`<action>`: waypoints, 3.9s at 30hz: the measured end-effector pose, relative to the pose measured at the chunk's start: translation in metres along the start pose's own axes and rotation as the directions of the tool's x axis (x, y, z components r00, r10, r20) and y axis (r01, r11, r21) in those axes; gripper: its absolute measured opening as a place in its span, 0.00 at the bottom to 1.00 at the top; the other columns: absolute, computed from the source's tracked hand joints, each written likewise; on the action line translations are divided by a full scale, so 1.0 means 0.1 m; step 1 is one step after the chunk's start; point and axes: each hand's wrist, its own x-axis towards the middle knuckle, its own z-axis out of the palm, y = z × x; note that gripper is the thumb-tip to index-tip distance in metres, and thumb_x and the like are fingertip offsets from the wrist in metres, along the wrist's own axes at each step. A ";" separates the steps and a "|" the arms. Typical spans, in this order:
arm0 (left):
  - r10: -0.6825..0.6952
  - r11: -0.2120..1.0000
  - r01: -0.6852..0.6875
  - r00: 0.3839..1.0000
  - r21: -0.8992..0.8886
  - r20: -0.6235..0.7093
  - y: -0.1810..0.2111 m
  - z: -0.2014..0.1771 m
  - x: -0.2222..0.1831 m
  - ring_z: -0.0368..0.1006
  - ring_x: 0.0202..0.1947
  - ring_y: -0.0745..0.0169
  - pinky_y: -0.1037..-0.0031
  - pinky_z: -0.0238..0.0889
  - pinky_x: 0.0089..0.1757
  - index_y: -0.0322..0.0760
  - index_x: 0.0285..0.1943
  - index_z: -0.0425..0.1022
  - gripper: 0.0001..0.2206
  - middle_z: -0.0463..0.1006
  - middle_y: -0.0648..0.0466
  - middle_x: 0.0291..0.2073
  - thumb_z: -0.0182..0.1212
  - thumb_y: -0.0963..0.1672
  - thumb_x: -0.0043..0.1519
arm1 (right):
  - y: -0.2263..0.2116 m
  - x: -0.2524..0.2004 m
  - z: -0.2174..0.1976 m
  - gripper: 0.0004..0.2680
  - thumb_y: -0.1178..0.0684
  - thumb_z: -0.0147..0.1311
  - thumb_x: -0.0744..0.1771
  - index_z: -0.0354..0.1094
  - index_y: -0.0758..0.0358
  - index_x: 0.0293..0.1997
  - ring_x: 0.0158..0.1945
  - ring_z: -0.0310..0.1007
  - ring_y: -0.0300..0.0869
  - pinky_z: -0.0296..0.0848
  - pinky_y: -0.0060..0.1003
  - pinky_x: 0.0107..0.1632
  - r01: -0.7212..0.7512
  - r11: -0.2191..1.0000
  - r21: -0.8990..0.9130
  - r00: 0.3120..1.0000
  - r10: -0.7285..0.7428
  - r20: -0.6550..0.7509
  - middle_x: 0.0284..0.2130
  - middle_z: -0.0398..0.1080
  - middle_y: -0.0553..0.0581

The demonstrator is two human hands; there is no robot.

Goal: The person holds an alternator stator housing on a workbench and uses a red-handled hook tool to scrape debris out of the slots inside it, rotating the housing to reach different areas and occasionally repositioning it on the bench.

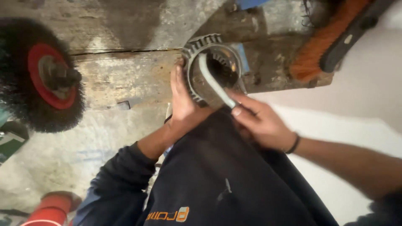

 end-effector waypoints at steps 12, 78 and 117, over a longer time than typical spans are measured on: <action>0.348 0.916 -0.238 0.870 -0.323 0.348 -0.43 -0.44 0.66 0.37 0.81 0.30 0.43 0.38 0.75 0.29 0.81 0.30 0.72 0.36 0.31 0.78 0.90 0.55 0.38 | -0.97 0.23 -0.45 0.18 0.45 0.49 0.70 0.61 0.32 0.72 0.16 0.64 0.40 0.68 0.37 0.24 0.014 0.443 -0.896 0.934 0.315 0.170 0.16 0.72 0.54; -0.208 0.805 0.116 0.974 -0.582 -0.093 -0.10 -0.24 0.73 0.70 0.67 0.45 0.62 0.61 0.68 0.27 0.67 0.72 0.27 0.75 0.38 0.65 0.44 0.54 0.74 | -1.21 0.29 -0.55 0.15 0.37 0.42 0.71 0.71 0.47 0.58 0.16 0.66 0.37 0.67 0.31 0.21 -0.045 0.279 -0.959 0.944 0.326 0.051 0.20 0.73 0.52; -0.111 0.747 0.152 0.988 -0.647 0.104 -0.31 -0.48 0.99 0.77 0.56 0.49 0.64 0.68 0.59 0.22 0.57 0.75 0.33 0.79 0.38 0.55 0.40 0.58 0.72 | -1.13 0.48 -0.35 0.14 0.38 0.45 0.71 0.73 0.55 0.47 0.20 0.71 0.40 0.71 0.38 0.29 0.009 0.257 -0.966 0.916 0.386 0.111 0.20 0.73 0.55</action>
